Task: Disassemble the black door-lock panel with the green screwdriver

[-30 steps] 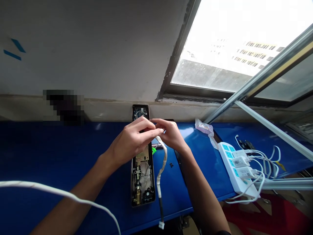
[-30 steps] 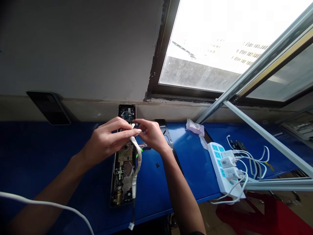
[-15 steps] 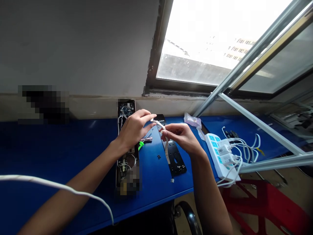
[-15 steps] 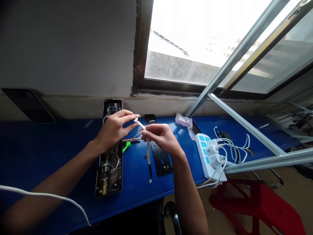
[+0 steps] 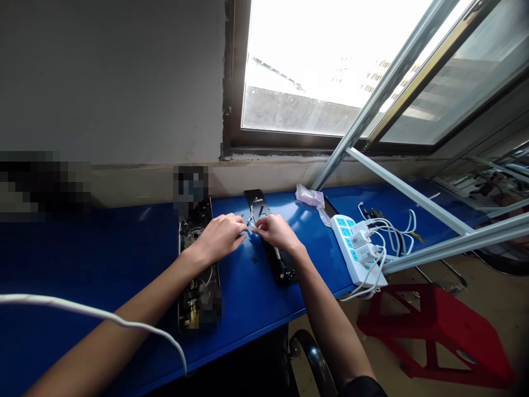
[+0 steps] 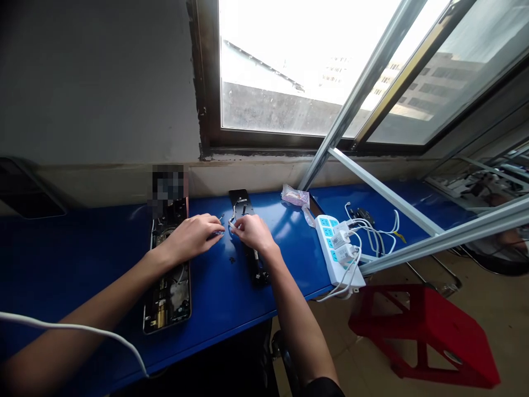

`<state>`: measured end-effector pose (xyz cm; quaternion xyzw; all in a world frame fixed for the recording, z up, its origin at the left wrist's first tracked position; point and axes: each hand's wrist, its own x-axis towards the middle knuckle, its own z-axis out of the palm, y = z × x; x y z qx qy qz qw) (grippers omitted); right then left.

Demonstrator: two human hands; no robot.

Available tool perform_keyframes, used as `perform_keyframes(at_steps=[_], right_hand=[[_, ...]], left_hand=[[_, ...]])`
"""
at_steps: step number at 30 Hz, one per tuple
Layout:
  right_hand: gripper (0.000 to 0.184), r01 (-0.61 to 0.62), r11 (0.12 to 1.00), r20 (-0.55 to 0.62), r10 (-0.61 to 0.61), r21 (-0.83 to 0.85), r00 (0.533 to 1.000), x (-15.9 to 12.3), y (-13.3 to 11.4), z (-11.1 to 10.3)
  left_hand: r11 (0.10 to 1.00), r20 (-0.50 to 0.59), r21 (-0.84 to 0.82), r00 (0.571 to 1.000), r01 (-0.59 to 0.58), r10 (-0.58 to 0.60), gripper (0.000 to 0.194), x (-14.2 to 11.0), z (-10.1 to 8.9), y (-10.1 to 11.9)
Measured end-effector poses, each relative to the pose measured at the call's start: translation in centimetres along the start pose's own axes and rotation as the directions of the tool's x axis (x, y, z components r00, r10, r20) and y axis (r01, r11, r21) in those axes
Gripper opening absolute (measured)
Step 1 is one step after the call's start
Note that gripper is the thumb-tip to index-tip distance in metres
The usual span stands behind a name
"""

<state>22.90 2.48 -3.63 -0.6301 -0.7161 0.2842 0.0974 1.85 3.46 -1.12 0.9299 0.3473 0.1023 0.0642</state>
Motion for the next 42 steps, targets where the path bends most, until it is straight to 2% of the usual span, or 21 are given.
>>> perform_keyframes(at_steps=[4,8,11,14,17,20,22,25,29,36,42], right_hand=[[0.036,-0.017,0.998,-0.014,0.016,-0.065,1.0,-0.1,-0.2,0.2],[0.035,-0.019,0.995,-0.057,0.013,-0.1,0.998,-0.5,-0.2,-0.2],[0.035,-0.008,0.995,-0.154,-0.009,-0.104,0.988,-0.9,-0.7,-0.6],[0.033,0.045,0.996,-0.234,-0.061,-0.075,0.97,-1.3,-1.9,-0.8],[0.027,0.171,0.985,-0.164,-0.172,-0.017,0.971,-1.4,-3.5,-0.4],[0.024,0.276,0.96,0.004,-0.277,0.054,0.961,-0.9,-5.1,0.7],[0.028,0.293,0.951,0.112,-0.303,0.097,0.946,-0.3,-5.9,1.8],[0.034,0.253,0.96,0.221,-0.275,0.123,0.936,0.6,-6.6,3.5],[0.034,0.175,0.982,0.268,-0.189,0.077,0.945,0.8,-7.2,4.4],[0.03,0.129,0.989,0.228,-0.109,-0.073,0.968,0.0,-7.9,3.3],[0.032,0.041,0.977,0.103,-0.02,-0.209,0.994,-0.2,-7.8,3.9]], left_hand=[[0.999,0.051,0.024,0.998,-0.028,0.026,0.021,-0.4,0.1,0.1],[0.999,0.056,0.016,0.997,-0.05,0.049,0.024,-0.9,-0.4,0.2],[0.997,-0.022,-0.031,0.998,-0.064,0.064,0.027,-1.7,-1.2,-0.4],[0.995,-0.138,-0.098,0.99,-0.035,0.022,0.03,-3.0,-2.3,-1.6],[0.989,-0.191,-0.14,0.979,0.046,-0.072,0.032,-4.7,-3.5,-3.0],[0.974,-0.121,-0.184,0.98,0.133,-0.157,0.032,-6.3,-4.4,-4.1],[0.965,-0.054,-0.209,0.983,0.158,-0.173,0.029,-7.2,-4.6,-4.6],[0.954,0.001,-0.247,0.984,0.171,-0.177,0.025,-8.0,-4.8,-5.0],[0.95,0.021,-0.26,0.984,0.174,-0.175,0.022,-8.4,-5.2,-5.4],[0.969,0.025,-0.202,0.989,0.145,-0.143,0.019,-8.9,-6.0,-6.5],[0.976,0.046,-0.139,0.985,0.169,-0.164,0.02,-8.7,-5.7,-6.4]])
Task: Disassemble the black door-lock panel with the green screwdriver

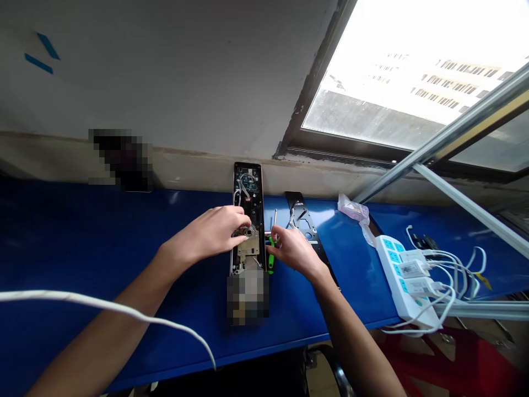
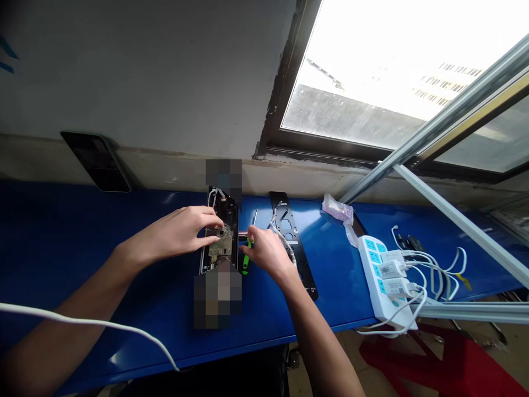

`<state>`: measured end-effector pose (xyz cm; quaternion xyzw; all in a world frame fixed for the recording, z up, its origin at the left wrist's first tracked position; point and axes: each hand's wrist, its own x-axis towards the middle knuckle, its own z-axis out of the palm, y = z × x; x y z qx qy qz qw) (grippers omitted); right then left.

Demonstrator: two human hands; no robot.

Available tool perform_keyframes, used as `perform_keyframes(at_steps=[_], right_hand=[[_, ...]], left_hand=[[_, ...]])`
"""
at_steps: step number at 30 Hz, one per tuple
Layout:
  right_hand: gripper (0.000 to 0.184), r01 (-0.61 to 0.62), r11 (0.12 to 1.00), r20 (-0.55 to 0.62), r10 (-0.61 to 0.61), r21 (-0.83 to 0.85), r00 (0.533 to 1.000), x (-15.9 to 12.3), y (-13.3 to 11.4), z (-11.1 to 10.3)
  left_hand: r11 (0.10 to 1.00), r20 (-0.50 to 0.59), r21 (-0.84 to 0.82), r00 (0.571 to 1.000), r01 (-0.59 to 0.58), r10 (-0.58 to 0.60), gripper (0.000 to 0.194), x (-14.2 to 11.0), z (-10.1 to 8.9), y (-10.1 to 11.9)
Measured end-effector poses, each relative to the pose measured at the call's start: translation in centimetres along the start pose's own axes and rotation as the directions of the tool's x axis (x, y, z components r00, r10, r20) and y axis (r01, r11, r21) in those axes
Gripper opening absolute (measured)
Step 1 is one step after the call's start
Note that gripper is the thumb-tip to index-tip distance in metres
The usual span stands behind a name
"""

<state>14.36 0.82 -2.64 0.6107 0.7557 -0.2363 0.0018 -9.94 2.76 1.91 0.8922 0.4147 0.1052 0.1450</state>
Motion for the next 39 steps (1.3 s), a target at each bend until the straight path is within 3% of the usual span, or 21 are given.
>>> perform_keyframes(at_steps=[5,11,16,20,23,25,30,35,39], right_hand=[[0.032,0.003,1.0,-0.034,-0.004,-0.008,0.999,-0.5,-0.2,0.5],[0.023,0.05,0.996,-0.072,-0.045,0.069,0.996,-0.8,-0.2,0.6],[0.02,0.066,0.989,-0.173,-0.043,0.131,0.984,-1.5,0.6,0.0],[0.013,-0.016,0.997,-0.37,0.044,0.08,0.928,-2.0,2.3,-0.8],[0.014,-0.075,0.996,-0.458,0.086,0.043,0.885,-2.1,4.0,-1.1],[0.017,-0.098,0.994,-0.455,0.108,0.047,0.884,-2.0,5.2,-1.1],[0.03,-0.108,0.988,-0.407,0.145,0.113,0.902,-2.0,7.8,-0.9],[0.032,-0.073,0.983,-0.407,0.138,0.171,0.903,-2.2,9.2,-1.0],[0.032,-0.047,0.979,-0.405,0.126,0.198,0.906,-2.4,9.5,-0.8]], left_hand=[[0.997,-0.006,0.068,1.0,-0.022,0.023,0.012,0.4,0.3,0.7],[0.975,0.041,0.184,0.992,-0.128,0.123,0.009,0.5,0.3,0.6],[0.969,-0.042,0.18,0.983,-0.169,0.179,0.013,0.1,-0.6,0.9],[0.977,-0.11,0.117,0.975,-0.178,0.191,0.017,0.8,-0.8,1.9],[0.974,-0.05,0.144,0.982,-0.174,0.183,0.016,2.7,-0.6,3.4],[0.966,0.023,0.184,0.983,-0.182,0.181,0.014,4.5,-0.3,4.5],[0.937,0.174,0.267,0.968,-0.225,0.183,0.012,9.2,1.5,6.5],[0.924,0.218,0.286,0.956,-0.254,0.196,0.008,12.8,5.1,7.1],[0.923,0.251,0.292,0.951,-0.252,0.18,0.008,14.1,7.3,7.1]])
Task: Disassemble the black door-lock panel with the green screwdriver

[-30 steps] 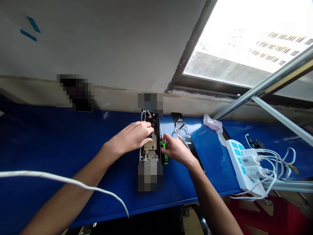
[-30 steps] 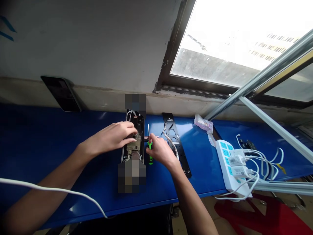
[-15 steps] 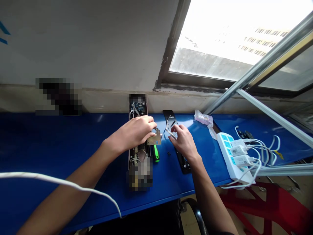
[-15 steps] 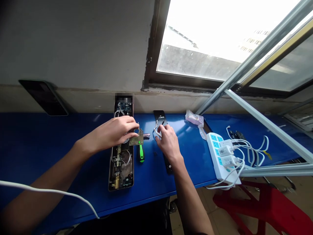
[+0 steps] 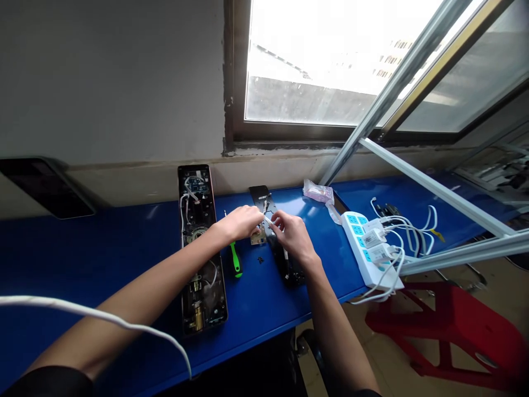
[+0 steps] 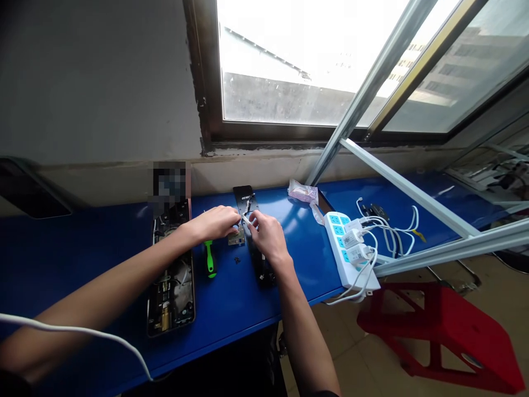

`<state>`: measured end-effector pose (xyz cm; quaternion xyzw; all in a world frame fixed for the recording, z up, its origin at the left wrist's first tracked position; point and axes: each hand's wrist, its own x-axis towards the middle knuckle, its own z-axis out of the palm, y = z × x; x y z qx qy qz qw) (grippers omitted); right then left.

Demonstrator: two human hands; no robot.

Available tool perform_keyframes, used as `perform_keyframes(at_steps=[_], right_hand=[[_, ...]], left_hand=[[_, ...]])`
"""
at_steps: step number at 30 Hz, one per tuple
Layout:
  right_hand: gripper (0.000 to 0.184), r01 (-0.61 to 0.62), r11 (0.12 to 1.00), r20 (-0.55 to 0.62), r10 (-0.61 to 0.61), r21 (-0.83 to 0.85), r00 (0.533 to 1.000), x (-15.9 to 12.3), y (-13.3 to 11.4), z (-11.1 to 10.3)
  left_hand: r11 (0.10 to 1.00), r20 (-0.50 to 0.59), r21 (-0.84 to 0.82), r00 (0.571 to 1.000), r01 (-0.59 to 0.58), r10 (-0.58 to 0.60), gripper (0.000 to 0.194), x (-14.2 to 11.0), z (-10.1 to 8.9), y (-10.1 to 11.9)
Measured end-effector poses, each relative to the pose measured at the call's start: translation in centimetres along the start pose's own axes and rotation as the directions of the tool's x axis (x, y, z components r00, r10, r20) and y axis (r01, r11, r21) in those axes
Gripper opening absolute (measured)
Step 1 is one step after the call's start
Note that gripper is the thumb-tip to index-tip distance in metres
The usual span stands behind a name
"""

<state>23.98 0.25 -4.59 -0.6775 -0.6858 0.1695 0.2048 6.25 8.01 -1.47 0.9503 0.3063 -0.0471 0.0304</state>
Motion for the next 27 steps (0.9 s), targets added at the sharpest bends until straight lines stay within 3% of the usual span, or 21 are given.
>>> perform_keyframes(at_steps=[10,27], right_hand=[[0.031,0.064,0.997,0.041,-0.067,0.053,0.997,0.0,0.2,0.4],[0.031,0.11,0.992,0.078,-0.115,0.06,0.99,-0.1,-0.7,0.5]], left_hand=[[0.999,0.072,-0.038,0.997,0.039,-0.036,0.011,-0.7,0.6,0.0],[0.993,0.064,-0.11,0.998,0.033,-0.026,0.008,-2.1,1.1,-0.8]])
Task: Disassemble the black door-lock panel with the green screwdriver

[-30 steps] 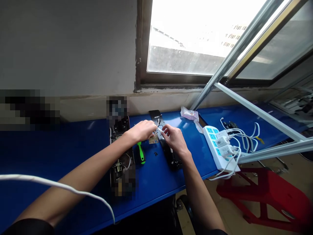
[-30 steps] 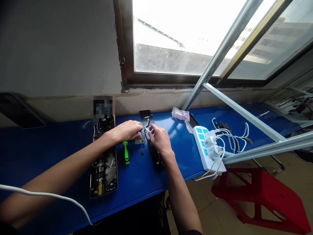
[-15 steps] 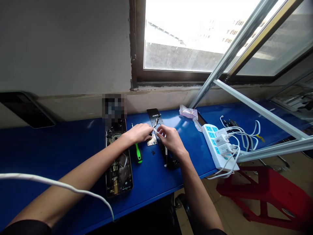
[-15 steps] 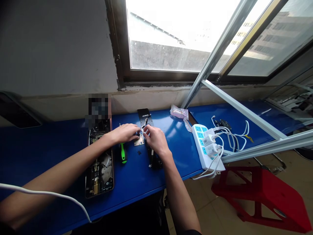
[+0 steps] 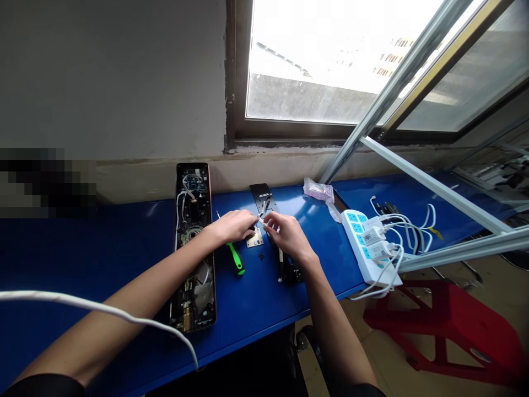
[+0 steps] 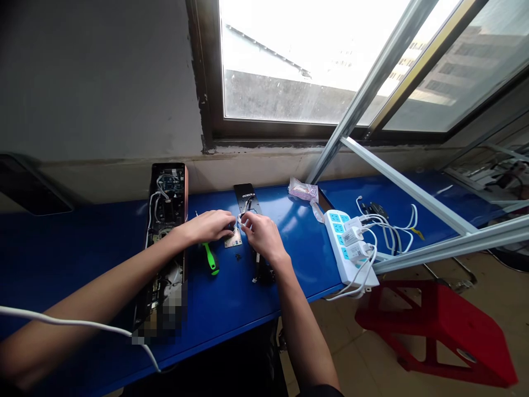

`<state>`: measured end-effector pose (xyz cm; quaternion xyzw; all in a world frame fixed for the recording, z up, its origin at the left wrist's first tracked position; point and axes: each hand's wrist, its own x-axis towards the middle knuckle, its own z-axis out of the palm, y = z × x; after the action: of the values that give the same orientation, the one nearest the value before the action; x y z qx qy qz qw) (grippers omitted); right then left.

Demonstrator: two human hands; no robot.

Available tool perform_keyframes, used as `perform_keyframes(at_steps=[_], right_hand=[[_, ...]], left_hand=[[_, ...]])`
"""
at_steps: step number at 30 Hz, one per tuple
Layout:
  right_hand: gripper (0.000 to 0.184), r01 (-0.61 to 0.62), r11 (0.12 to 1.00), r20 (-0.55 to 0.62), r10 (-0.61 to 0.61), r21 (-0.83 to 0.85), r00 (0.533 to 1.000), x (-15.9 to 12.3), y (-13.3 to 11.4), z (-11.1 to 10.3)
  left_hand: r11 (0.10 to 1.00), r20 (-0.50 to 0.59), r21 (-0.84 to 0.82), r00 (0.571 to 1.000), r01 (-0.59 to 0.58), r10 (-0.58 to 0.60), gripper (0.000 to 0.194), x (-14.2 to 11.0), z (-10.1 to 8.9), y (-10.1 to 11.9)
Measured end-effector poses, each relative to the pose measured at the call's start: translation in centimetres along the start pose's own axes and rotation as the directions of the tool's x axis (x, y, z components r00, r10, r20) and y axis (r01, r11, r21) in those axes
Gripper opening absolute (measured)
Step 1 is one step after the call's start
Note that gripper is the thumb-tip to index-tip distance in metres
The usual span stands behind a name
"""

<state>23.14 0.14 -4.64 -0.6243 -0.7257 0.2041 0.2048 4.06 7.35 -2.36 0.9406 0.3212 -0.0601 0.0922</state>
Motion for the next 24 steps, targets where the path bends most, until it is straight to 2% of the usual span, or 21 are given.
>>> perform_keyframes(at_steps=[7,10,14,16,20,24], right_hand=[[0.03,0.027,0.999,-0.03,-0.028,-0.033,0.999,-0.3,-0.5,-0.1],[0.025,0.051,0.997,-0.095,-0.055,-0.05,0.994,-0.6,-1.2,-0.4],[0.009,0.087,0.994,-0.166,-0.097,-0.066,0.981,-0.8,-2.7,-0.6],[0.008,0.102,0.992,-0.141,-0.112,-0.076,0.984,-0.8,-3.5,-0.4],[0.013,0.079,0.989,-0.042,-0.085,-0.127,0.995,-0.3,-4.7,0.4],[0.026,-0.007,0.973,0.021,0.013,-0.23,1.0,0.7,-5.1,1.4]], left_hand=[[1.0,-0.034,0.015,0.999,0.021,-0.02,0.012,0.0,-0.3,0.7],[0.999,-0.055,0.033,0.998,0.006,-0.005,0.013,-1.7,-1.0,0.9],[0.999,-0.096,0.037,0.995,-0.031,0.035,0.014,-5.4,-1.6,0.3],[0.997,-0.193,0.011,0.978,-0.076,0.076,0.018,-7.3,-1.3,-0.4],[0.992,-0.317,-0.01,0.941,-0.125,0.115,0.02,-9.8,-0.2,-1.6],[0.997,-0.377,0.009,0.924,-0.074,0.072,0.024,-10.6,0.4,-1.9]])
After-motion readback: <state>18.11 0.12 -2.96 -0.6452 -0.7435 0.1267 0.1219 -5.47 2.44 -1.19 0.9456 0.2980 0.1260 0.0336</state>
